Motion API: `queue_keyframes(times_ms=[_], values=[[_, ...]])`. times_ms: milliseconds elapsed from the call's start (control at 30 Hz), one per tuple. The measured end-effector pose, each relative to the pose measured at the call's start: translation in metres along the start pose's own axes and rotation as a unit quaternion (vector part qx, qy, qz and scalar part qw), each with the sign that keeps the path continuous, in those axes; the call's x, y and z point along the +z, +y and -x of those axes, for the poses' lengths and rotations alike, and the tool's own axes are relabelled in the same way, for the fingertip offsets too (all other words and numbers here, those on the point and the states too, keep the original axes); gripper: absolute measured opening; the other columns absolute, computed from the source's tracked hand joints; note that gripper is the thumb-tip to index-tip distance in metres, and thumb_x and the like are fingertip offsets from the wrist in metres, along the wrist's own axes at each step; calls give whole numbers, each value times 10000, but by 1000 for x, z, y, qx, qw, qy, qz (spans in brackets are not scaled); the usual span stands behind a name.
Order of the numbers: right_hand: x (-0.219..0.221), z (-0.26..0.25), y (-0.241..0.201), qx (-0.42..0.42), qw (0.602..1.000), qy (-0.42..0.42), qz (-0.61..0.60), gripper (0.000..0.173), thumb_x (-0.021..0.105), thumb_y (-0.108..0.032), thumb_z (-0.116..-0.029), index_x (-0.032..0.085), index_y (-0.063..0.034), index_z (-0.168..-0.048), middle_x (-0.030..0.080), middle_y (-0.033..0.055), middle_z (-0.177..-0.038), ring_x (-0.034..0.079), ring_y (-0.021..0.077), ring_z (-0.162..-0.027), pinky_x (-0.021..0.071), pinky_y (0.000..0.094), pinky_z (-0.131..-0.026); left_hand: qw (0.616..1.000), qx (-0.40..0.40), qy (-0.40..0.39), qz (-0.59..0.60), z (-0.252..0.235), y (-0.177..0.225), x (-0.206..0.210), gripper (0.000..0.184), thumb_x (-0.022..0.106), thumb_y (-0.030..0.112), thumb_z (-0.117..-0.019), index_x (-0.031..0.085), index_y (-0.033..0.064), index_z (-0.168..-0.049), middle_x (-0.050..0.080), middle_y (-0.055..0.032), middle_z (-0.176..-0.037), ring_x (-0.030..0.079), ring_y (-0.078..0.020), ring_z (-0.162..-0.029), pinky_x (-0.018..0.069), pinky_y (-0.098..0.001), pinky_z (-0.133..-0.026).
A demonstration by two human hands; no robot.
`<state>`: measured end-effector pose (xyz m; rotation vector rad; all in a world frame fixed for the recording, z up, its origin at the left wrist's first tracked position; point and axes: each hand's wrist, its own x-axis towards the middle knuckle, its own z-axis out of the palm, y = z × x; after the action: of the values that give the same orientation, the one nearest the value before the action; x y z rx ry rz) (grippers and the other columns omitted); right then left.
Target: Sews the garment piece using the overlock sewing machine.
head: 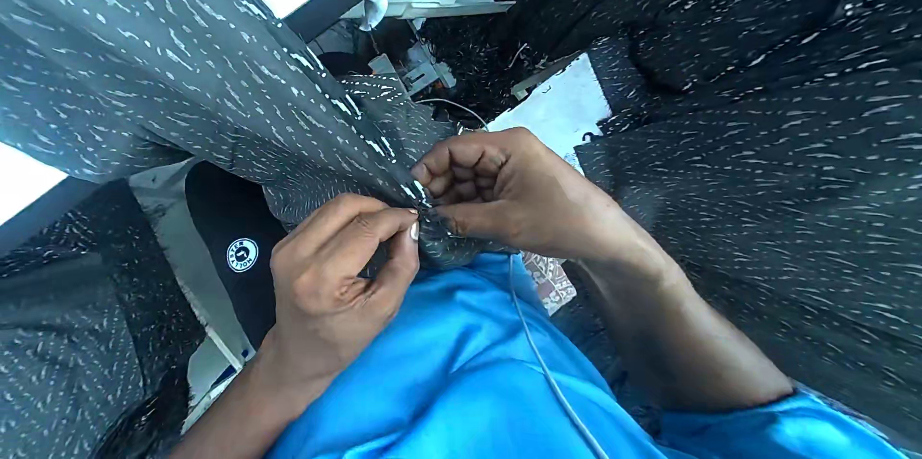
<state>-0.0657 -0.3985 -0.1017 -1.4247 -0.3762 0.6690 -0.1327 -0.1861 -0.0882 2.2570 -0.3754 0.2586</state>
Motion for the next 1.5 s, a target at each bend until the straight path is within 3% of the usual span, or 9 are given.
queue_keyframes(times_ms=[567,733,833,967,1067,1200,1300,1400,1500], values=[[5,10,-10,-48,995,12,86,224,687,27,-906,719,-7,-1125,766,6,-918,714,27,-746,618,173,-663,999,14,7,-41,4,7,0,105,732,120,-899,792,55,-955,704,-28,-907,617,-38,-738,507,-163,-610],[1,13,-14,-55,993,-1,102,294,545,-20,-917,723,-24,-1151,745,-32,-878,662,-10,-687,557,145,-566,1000,12,-11,-27,9,9,-4,184,667,153,-931,782,48,-1029,698,-28,-954,620,-36,-772,520,-171,-628],[3,8,-13,-60,996,-6,62,179,658,-151,-985,725,-20,-1087,723,-28,-785,660,19,-638,566,168,-534,995,-61,-46,66,13,12,-9,219,614,134,-953,767,76,-1098,679,9,-994,611,-8,-757,532,-155,-610],[10,-1,-3,-70,996,28,37,89,767,-120,-913,740,-58,-971,691,-20,-717,622,47,-582,533,189,-499,926,-216,-119,286,0,-4,-41,228,601,179,-1021,744,130,-1192,732,-30,-1063,690,-126,-721,609,-257,-592],[10,-10,10,-2,999,12,-46,77,778,-115,-893,744,-82,-954,703,11,-730,641,66,-607,550,204,-549,984,-167,25,52,-31,-46,-95,274,607,205,-1016,683,185,-1279,715,23,-1181,704,-94,-793,614,-264,-653],[19,-23,14,73,986,-44,-144,229,803,-179,-874,718,-135,-1083,697,-58,-796,645,24,-686,557,202,-624,929,-234,86,-274,-67,-130,-170,670,599,214,-980,341,60,-1579,353,-279,-1554,642,-416,-1048,552,-606,-812],[27,-30,18,98,985,-47,-133,294,776,-152,-878,711,-115,-1161,706,-57,-829,657,47,-710,572,235,-651,908,-272,54,-314,-72,-169,-184,536,570,342,-1043,515,10,-1460,519,-335,-1369,620,-551,-1063,473,-774,-846],[25,-30,19,86,989,-64,-97,107,737,-146,-906,733,-143,-1013,693,-88,-793,641,12,-687,552,210,-624,923,-238,93,-289,-71,-182,-202,303,586,220,-1048,678,-31,-1191,676,-277,-1061,663,-454,-887,499,-693,-806],[24,-31,19,103,988,-65,-98,55,730,-97,-903,738,-142,-934,692,-90,-767,633,0,-674,544,201,-618,926,-203,190,-257,-69,-179,-247,355,579,265,-1041,658,-45,-1195,688,-264,-1055,696,-369,-855,568,-599,-785]])
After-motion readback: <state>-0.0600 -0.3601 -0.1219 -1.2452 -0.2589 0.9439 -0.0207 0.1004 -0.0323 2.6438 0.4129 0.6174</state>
